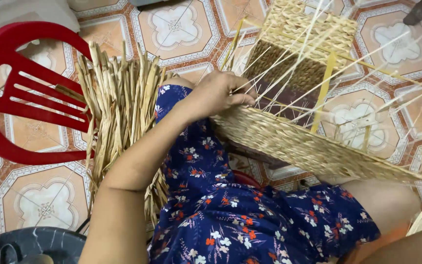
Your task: Weaving dried plant fibers around a rectangular wire frame to create a basket.
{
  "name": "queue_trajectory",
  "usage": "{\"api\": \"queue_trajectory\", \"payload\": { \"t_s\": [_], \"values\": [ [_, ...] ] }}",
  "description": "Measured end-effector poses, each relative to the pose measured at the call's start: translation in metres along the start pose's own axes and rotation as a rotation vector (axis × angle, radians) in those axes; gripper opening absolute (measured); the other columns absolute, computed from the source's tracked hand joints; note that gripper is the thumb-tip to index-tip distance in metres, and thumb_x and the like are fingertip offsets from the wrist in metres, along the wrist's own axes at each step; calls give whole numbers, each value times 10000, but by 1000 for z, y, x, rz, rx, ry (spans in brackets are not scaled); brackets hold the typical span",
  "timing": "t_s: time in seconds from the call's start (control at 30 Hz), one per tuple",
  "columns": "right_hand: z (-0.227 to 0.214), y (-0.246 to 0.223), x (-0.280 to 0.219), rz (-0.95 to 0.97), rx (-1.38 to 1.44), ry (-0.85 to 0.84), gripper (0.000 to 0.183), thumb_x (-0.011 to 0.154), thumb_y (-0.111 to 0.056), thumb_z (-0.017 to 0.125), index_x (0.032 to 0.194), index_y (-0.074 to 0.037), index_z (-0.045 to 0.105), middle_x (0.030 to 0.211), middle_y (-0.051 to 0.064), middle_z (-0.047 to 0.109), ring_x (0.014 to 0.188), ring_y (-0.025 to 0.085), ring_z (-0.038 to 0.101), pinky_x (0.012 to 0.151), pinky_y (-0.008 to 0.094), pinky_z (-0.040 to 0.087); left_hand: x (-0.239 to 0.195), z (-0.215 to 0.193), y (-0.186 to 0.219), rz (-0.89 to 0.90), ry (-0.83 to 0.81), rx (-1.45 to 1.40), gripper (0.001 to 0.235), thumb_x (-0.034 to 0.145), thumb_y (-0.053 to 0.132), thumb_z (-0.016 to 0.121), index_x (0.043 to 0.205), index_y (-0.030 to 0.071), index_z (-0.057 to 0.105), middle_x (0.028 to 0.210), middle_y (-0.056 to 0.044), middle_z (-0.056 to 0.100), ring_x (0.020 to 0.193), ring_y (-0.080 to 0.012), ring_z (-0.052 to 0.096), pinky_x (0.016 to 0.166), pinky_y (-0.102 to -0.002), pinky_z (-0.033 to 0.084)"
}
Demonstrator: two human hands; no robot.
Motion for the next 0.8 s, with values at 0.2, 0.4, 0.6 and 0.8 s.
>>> {"api": "queue_trajectory", "payload": {
  "t_s": [0.2,0.4,0.6,0.8],
  "values": [
    [128,-141,19,-74,-30,78,264,837,-14,698,1094,-9,760,960,116,742,702,148,670,640,266,539,20,19,-25,0,-133,-418,191,946,295,721,980,120,789,844,-38,798,760,-145,749,711,-312,577],
    [223,-163,83,-680,-89,-459,441,871,-169,774,1289,-75,669,1356,96,644,1267,281,608,1085,471,457,24,12,-9,-328,-123,-211,211,985,283,657,1027,92,734,786,-89,762,700,-158,736,683,-350,551],
    [238,-143,103,-482,-240,-484,535,911,-262,742,1404,-107,603,1469,73,586,1358,271,526,1127,448,402,22,13,-24,-299,-113,-473,273,1027,288,584,1063,31,669,844,-72,774,747,-168,771,699,-343,613],
    [236,-128,106,-408,-154,-552,505,925,-261,709,1402,-119,616,1466,75,580,1375,277,525,1169,489,357,22,-7,-4,-185,-300,-378,377,929,340,718,1135,31,654,927,-134,748,845,-227,730,753,-379,588]
  ]
}}
Point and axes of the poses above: each hand's wrist, its own x-axis towards the middle knuckle, its own z-axis out of the palm, y = z × x, the point moved 1 cm from there along x, towards the middle knuckle
